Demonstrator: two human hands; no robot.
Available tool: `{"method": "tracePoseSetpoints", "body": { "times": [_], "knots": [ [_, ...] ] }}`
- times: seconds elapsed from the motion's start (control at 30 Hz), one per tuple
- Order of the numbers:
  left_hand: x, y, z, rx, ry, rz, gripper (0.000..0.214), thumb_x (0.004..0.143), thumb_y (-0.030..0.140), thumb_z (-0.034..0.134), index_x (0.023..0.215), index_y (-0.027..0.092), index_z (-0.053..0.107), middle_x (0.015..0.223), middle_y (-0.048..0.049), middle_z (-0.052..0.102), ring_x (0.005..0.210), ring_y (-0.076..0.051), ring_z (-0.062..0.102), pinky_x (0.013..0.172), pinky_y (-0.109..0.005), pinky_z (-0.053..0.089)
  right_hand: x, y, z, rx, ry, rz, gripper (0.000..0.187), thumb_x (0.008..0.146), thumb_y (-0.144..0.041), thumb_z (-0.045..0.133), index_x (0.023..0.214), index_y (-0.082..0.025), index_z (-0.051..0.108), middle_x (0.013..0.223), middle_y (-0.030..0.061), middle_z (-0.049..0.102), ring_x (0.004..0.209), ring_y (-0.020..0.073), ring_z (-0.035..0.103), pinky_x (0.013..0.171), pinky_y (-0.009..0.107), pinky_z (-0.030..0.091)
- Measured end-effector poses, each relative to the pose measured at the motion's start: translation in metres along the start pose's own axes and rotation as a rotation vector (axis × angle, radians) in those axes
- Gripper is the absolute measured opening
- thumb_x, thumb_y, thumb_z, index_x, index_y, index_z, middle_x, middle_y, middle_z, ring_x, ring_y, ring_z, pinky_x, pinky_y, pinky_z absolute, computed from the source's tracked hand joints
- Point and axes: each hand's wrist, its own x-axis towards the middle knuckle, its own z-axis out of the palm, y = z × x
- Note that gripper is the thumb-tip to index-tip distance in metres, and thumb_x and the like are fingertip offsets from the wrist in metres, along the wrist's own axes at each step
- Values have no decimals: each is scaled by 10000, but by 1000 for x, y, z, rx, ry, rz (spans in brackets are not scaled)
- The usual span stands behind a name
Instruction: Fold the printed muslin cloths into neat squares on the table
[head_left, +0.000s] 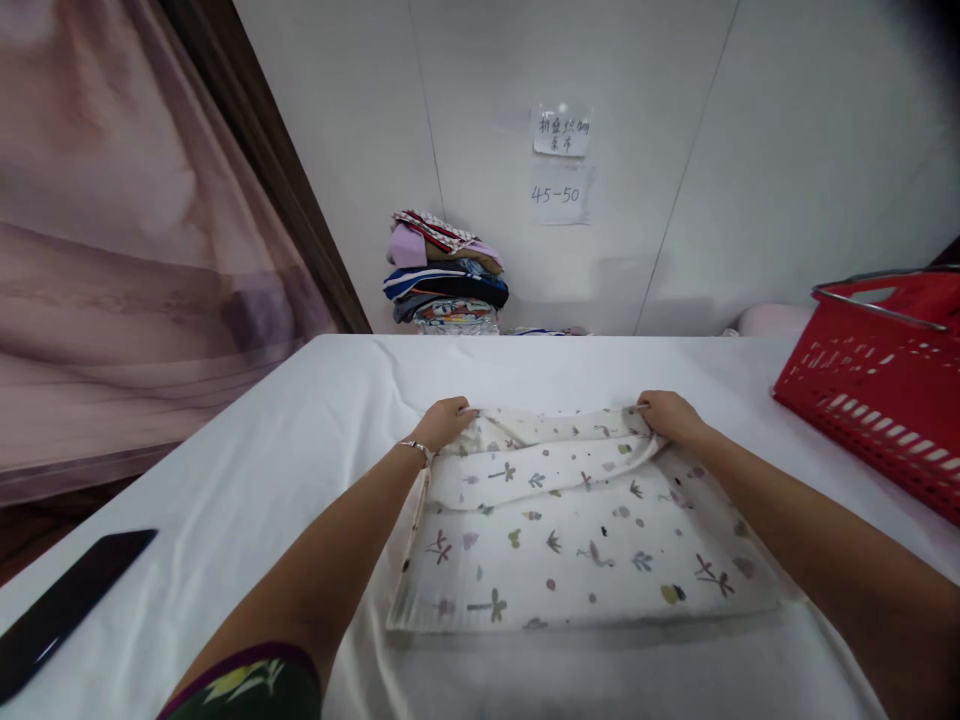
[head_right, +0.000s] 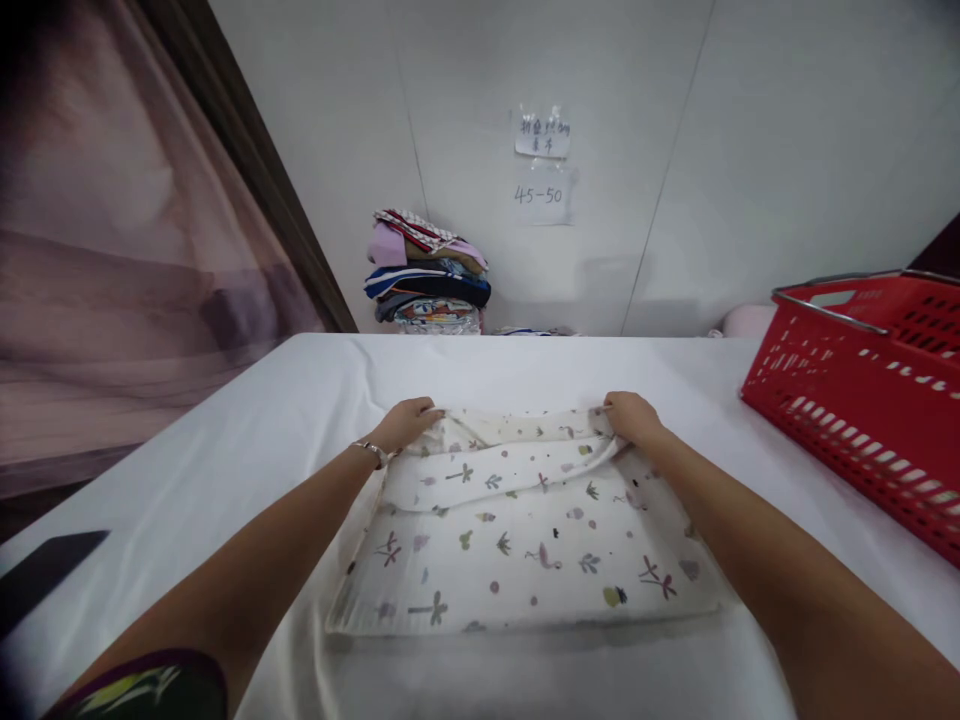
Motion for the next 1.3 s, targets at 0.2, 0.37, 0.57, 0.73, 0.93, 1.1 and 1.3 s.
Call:
{"method": "tracePoseSetpoints", "body": {
  "times": [0.2,0.37,0.57,0.73,0.93,1.1,1.3],
  "knots": [
    [12,-2,11,92,10,-115,259,812,439,513,774,214,636,799,-24,679,795,-191,604,709,-273,391,13,21,6,91,-21,143,222,725,-225,528,833,-192,718,857,62,706,786,208,631,607,255,432],
    [10,-3,12,141,40,-120,291,827,467,499,789,217,643,828,-41,691,823,-202,615,735,-284,394,16,29,10,163,5,170,207,716,-246,539,797,-205,725,849,43,709,783,193,630,615,238,429],
    [5,-5,16,149,73,-108,304,847,462,473,812,212,641,816,-50,683,798,-209,616,724,-297,414,14,29,13,216,58,221,242,730,-266,516,833,-181,717,888,81,701,815,224,622,632,268,431],
    [4,-13,14,128,138,-87,191,827,331,515,894,195,631,983,-69,652,944,-221,583,815,-318,428,11,28,3,292,40,175,237,763,-309,517,800,-169,704,866,81,701,812,223,626,671,276,458],
    [-41,-6,-5,-238,267,110,257,872,394,464,958,198,607,1009,-48,630,928,-178,578,805,-291,476,-37,31,-8,382,263,-196,345,837,-380,419,1048,-210,634,1117,68,636,1022,239,574,872,361,456],
    [-105,1,-12,-181,92,504,428,757,455,635,1117,232,574,1161,-65,577,1081,-226,526,945,-392,429,-81,34,3,223,272,-762,446,745,-172,445,1168,-244,570,1212,55,585,1168,253,486,993,463,369],
    [-122,-11,-2,-154,138,478,281,748,199,572,1028,200,599,1123,-81,593,1055,-223,541,927,-382,422,-64,37,9,77,300,-718,331,770,-212,442,1038,-229,636,1093,74,645,1101,271,531,938,473,394]
  ]
}}
